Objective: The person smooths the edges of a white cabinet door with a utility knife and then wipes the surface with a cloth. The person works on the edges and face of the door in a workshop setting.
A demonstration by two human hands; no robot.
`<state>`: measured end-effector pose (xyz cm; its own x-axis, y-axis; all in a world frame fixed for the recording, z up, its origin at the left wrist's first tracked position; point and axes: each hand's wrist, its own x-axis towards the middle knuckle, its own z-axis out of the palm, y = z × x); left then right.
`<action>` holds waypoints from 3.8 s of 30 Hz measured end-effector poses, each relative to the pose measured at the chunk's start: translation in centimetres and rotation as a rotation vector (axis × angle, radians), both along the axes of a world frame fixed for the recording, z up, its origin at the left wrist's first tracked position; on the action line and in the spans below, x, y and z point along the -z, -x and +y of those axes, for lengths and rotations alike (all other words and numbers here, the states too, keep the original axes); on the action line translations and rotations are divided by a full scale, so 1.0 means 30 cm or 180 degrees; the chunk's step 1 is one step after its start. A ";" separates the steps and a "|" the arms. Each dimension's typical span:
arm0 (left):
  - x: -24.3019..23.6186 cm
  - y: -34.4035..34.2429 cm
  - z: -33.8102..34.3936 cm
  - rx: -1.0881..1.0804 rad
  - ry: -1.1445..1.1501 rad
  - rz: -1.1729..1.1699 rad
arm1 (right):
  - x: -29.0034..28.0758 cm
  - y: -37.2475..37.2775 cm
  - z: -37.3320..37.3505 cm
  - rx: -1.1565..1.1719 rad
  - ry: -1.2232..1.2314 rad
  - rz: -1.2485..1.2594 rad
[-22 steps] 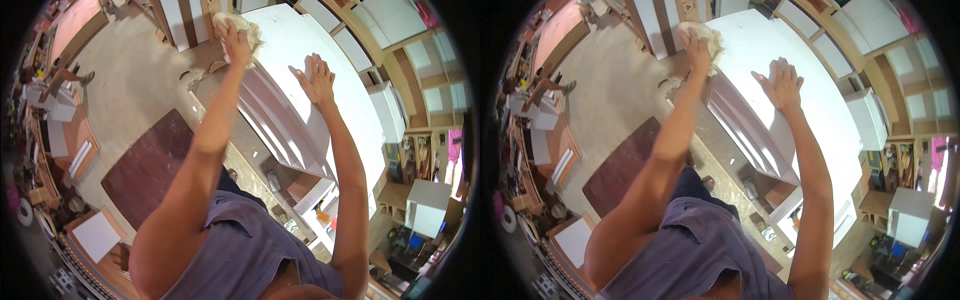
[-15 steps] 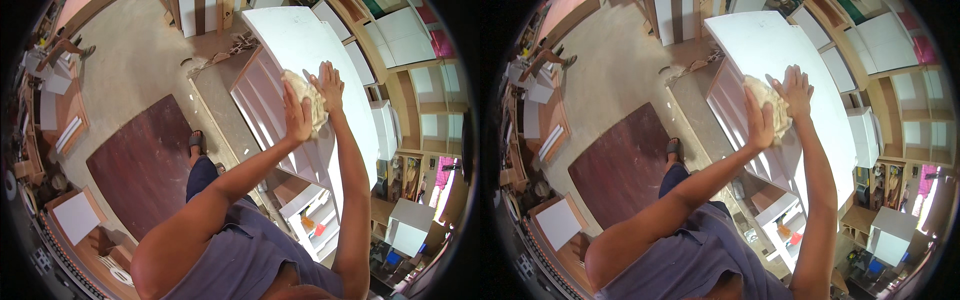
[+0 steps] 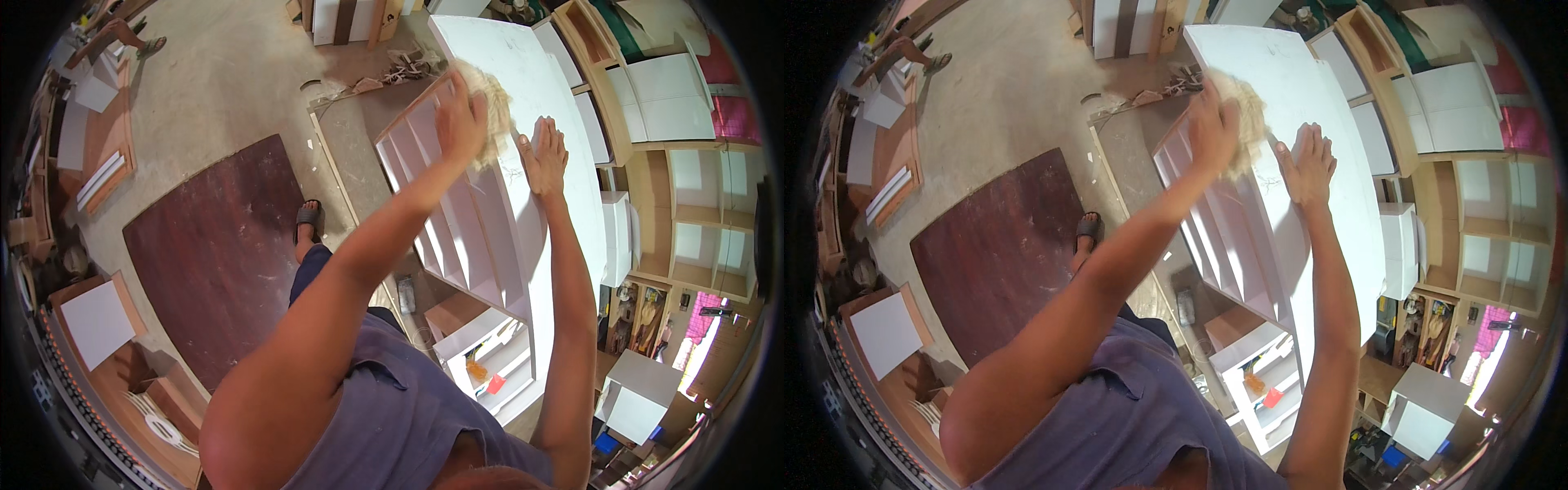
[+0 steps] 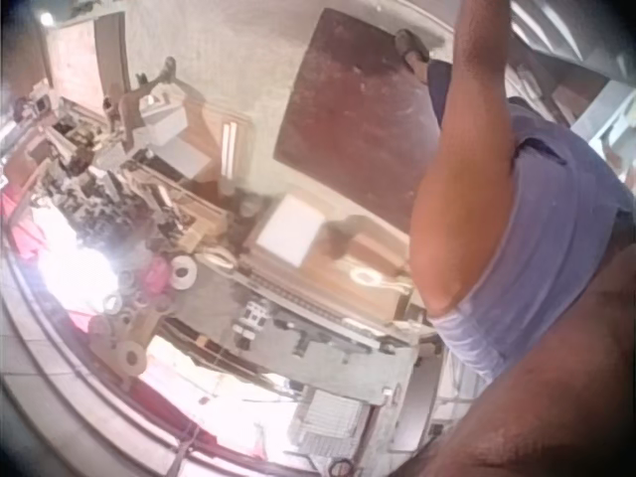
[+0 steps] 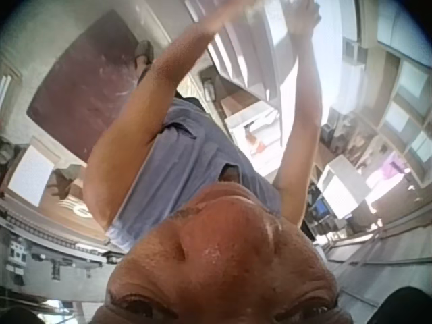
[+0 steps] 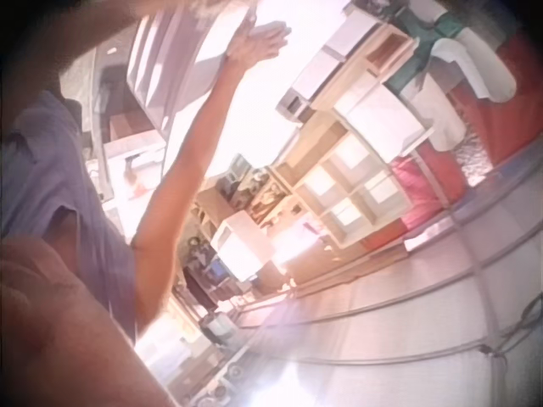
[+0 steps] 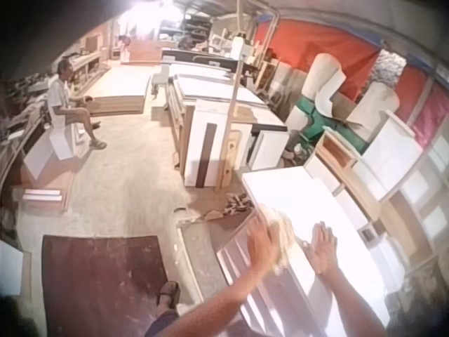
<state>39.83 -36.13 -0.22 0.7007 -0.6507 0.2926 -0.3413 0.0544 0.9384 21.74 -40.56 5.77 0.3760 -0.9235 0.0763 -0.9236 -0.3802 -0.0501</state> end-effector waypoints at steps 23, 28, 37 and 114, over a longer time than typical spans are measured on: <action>-0.125 -0.384 -0.164 0.0271 -0.0905 0.0558 | 0.003 0.024 0.030 -0.0100 -0.0106 -0.0052; -0.038 -0.384 -0.157 0.0172 -0.0501 0.0695 | -0.008 0.006 0.053 -0.0287 -0.0022 -0.0198; 0.025 -0.271 -0.185 -0.0433 0.1127 0.1562 | -0.002 -0.276 -0.050 -0.0544 0.0136 -0.0504; 0.053 -0.043 0.139 -0.0043 0.0935 0.0839 | 0.057 -0.259 -0.083 -0.0699 0.0166 -0.0264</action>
<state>41.14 -31.96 -1.80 0.7847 -0.5562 0.2737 -0.0932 0.3307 0.9391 29.49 -43.05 4.07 0.5578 -0.8143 0.1607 -0.8120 -0.5754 -0.0974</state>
